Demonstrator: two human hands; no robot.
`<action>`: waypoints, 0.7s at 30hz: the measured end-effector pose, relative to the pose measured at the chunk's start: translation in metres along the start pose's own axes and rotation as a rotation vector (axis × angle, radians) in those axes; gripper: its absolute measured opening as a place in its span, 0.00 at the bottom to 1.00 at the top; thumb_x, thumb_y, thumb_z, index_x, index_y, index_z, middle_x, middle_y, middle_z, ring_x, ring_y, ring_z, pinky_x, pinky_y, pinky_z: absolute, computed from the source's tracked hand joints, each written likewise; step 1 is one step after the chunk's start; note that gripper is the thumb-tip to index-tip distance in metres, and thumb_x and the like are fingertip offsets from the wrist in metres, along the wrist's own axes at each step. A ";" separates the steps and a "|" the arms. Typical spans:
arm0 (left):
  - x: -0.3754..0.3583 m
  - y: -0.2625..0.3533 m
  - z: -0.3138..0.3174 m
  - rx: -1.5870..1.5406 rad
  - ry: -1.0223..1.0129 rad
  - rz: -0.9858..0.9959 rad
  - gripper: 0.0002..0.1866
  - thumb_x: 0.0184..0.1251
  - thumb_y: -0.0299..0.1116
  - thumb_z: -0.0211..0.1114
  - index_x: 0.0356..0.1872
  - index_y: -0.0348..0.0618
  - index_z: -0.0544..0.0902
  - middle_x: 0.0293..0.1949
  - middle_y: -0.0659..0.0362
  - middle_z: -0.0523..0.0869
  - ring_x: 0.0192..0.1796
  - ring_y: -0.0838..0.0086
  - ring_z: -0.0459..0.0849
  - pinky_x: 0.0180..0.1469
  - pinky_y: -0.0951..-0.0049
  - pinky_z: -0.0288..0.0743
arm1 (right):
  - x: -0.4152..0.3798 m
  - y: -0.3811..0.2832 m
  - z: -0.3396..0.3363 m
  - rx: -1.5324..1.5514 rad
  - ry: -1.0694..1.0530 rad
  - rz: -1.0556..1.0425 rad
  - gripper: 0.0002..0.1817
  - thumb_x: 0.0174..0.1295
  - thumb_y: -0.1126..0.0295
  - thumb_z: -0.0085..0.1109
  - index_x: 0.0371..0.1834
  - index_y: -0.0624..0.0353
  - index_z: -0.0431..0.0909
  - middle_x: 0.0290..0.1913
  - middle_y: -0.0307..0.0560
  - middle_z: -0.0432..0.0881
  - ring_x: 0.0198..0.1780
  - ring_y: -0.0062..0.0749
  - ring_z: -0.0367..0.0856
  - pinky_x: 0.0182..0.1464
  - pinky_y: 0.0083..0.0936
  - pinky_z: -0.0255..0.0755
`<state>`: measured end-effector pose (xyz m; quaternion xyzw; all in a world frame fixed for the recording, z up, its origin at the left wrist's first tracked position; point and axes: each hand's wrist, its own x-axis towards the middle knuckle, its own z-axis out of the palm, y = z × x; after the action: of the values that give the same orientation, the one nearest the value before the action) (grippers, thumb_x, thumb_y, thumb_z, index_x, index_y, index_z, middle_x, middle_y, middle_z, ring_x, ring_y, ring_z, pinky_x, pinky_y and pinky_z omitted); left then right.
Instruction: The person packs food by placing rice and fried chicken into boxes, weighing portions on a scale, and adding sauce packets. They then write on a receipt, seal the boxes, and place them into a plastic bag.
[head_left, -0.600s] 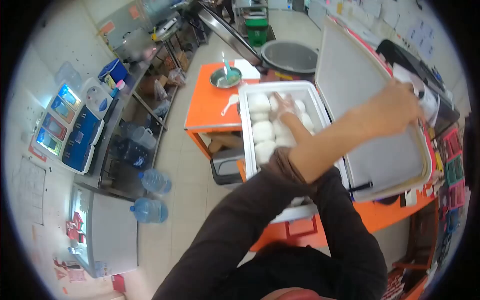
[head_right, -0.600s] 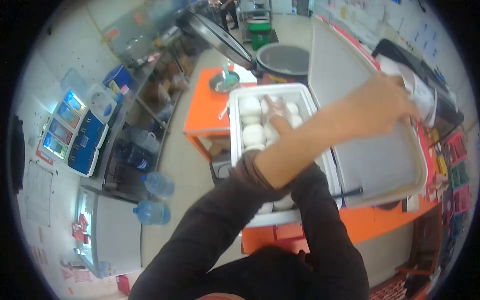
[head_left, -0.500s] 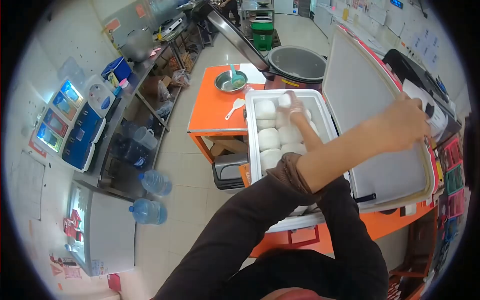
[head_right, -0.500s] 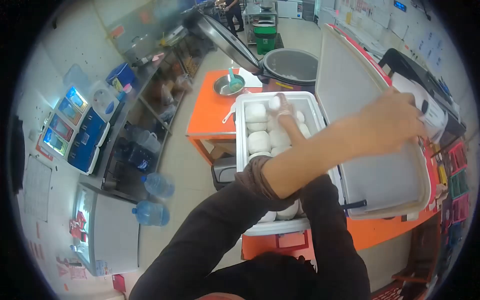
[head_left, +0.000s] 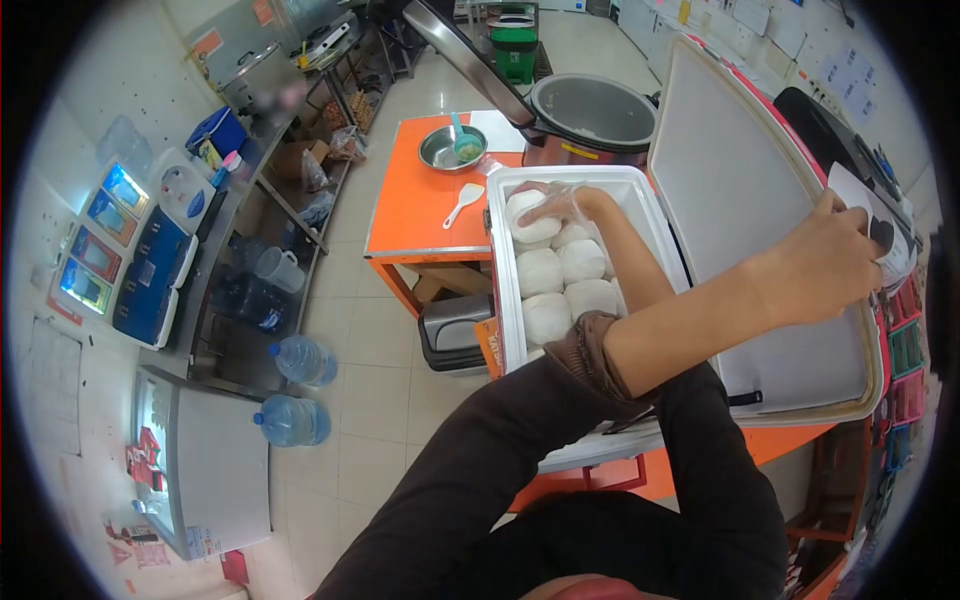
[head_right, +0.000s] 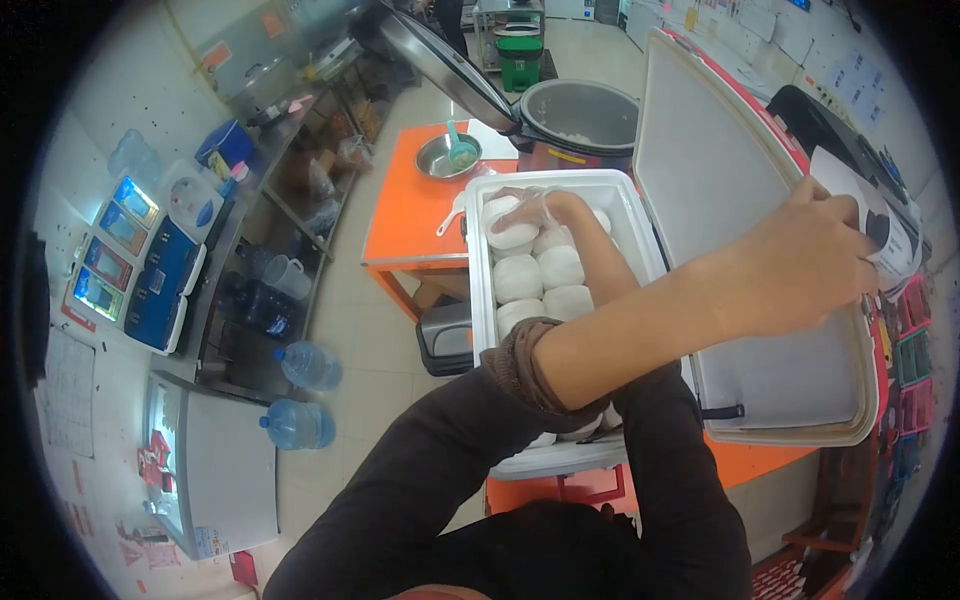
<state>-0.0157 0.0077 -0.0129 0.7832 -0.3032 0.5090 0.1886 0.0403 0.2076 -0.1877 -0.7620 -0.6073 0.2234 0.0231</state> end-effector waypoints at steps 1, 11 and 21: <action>0.000 0.000 -0.002 -0.002 -0.003 0.001 0.08 0.51 0.34 0.68 0.34 0.55 0.87 0.37 0.66 0.85 0.49 0.67 0.78 0.55 0.56 0.65 | -0.004 0.000 0.002 -0.006 -0.016 -0.007 0.43 0.33 0.56 0.78 0.59 0.39 0.67 0.66 0.60 0.64 0.64 0.58 0.68 0.64 0.46 0.64; -0.001 -0.008 -0.016 -0.053 -0.020 0.068 0.16 0.46 0.27 0.66 0.39 0.54 0.87 0.34 0.63 0.86 0.42 0.64 0.81 0.44 0.63 0.73 | -0.057 -0.006 0.042 0.004 -0.097 -0.050 0.46 0.30 0.54 0.80 0.59 0.36 0.67 0.74 0.62 0.44 0.67 0.68 0.60 0.67 0.51 0.58; 0.006 -0.014 -0.037 -0.249 -0.165 0.131 0.26 0.48 0.11 0.53 0.50 0.43 0.83 0.37 0.51 0.87 0.45 0.60 0.82 0.52 0.67 0.75 | -0.101 0.027 0.053 1.202 0.488 -0.211 0.42 0.42 0.63 0.76 0.65 0.40 0.66 0.65 0.58 0.69 0.63 0.50 0.72 0.61 0.48 0.67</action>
<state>-0.0298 0.0382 0.0079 0.7715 -0.4289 0.4126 0.2248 0.0292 0.0932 -0.2115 -0.5816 -0.4256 0.3411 0.6036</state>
